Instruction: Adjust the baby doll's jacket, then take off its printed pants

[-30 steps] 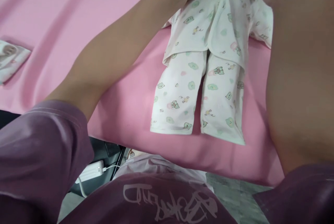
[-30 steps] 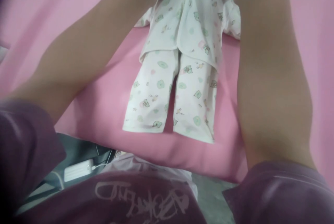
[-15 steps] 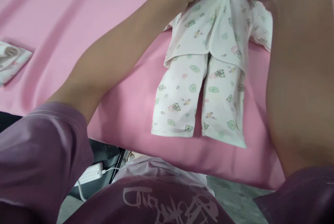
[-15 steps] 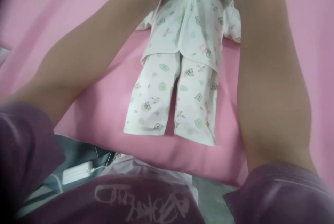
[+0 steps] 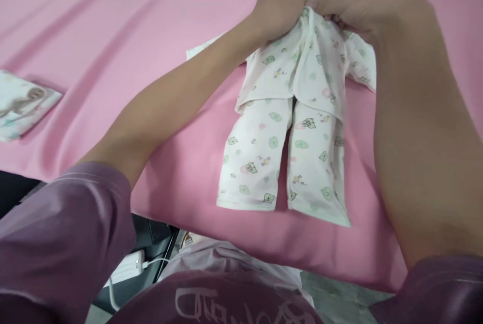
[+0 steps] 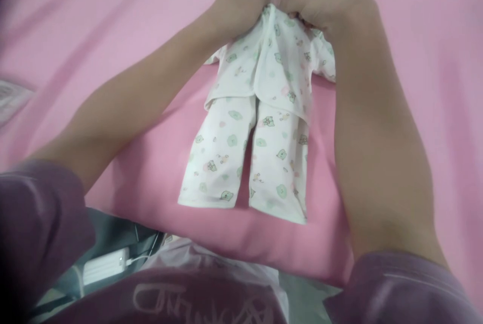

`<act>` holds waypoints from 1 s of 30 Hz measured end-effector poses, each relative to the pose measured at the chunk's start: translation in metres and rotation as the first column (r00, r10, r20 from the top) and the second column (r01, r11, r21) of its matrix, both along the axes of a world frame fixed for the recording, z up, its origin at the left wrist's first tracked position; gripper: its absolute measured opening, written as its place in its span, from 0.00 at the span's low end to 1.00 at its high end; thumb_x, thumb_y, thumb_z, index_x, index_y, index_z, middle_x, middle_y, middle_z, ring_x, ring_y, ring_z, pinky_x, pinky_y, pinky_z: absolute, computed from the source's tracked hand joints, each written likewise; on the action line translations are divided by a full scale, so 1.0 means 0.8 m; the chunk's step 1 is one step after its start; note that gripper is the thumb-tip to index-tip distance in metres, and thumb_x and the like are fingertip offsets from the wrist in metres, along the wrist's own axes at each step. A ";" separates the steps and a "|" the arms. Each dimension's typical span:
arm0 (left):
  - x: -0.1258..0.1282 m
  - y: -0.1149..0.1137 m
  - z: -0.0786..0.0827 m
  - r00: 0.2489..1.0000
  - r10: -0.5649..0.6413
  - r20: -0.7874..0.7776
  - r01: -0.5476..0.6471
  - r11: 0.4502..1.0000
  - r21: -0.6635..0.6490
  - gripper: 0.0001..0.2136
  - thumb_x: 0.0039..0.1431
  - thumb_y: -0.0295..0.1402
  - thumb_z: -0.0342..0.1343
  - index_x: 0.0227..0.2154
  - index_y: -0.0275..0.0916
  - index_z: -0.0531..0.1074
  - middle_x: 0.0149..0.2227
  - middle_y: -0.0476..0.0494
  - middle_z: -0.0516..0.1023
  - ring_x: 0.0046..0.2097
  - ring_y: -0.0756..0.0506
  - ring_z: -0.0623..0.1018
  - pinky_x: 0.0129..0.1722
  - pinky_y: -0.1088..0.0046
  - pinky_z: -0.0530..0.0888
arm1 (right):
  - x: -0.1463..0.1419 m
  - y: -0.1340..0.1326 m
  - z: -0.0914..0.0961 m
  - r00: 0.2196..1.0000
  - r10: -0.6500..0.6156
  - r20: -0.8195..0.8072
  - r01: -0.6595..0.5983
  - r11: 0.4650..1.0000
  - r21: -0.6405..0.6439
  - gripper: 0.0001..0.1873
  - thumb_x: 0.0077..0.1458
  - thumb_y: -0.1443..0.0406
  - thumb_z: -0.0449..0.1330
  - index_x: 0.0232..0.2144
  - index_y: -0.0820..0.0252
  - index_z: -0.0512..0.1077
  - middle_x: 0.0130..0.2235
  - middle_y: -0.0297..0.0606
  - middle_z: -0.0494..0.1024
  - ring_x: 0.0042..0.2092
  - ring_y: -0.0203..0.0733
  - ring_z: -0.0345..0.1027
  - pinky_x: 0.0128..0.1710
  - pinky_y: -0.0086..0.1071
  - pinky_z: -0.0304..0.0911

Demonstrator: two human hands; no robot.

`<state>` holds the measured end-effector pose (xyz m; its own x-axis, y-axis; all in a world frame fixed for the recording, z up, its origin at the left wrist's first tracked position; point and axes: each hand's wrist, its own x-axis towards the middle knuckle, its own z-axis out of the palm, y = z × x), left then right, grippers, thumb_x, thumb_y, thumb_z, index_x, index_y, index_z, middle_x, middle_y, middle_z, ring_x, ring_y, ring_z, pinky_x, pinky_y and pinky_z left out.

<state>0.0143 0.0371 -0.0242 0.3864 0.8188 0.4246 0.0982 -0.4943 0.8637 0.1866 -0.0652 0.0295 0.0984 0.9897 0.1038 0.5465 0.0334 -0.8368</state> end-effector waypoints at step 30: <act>-0.014 -0.051 0.025 0.965 0.190 -0.182 -0.188 0.982 0.028 0.20 0.69 0.24 0.60 0.27 0.54 0.60 0.40 0.45 0.75 0.42 0.42 0.60 0.52 0.58 0.64 | -0.001 -0.006 -0.003 0.997 0.055 -0.053 -0.054 0.998 0.021 0.09 0.64 0.67 0.76 0.47 0.62 0.89 0.36 0.39 0.78 0.34 0.32 0.65 0.36 0.33 0.58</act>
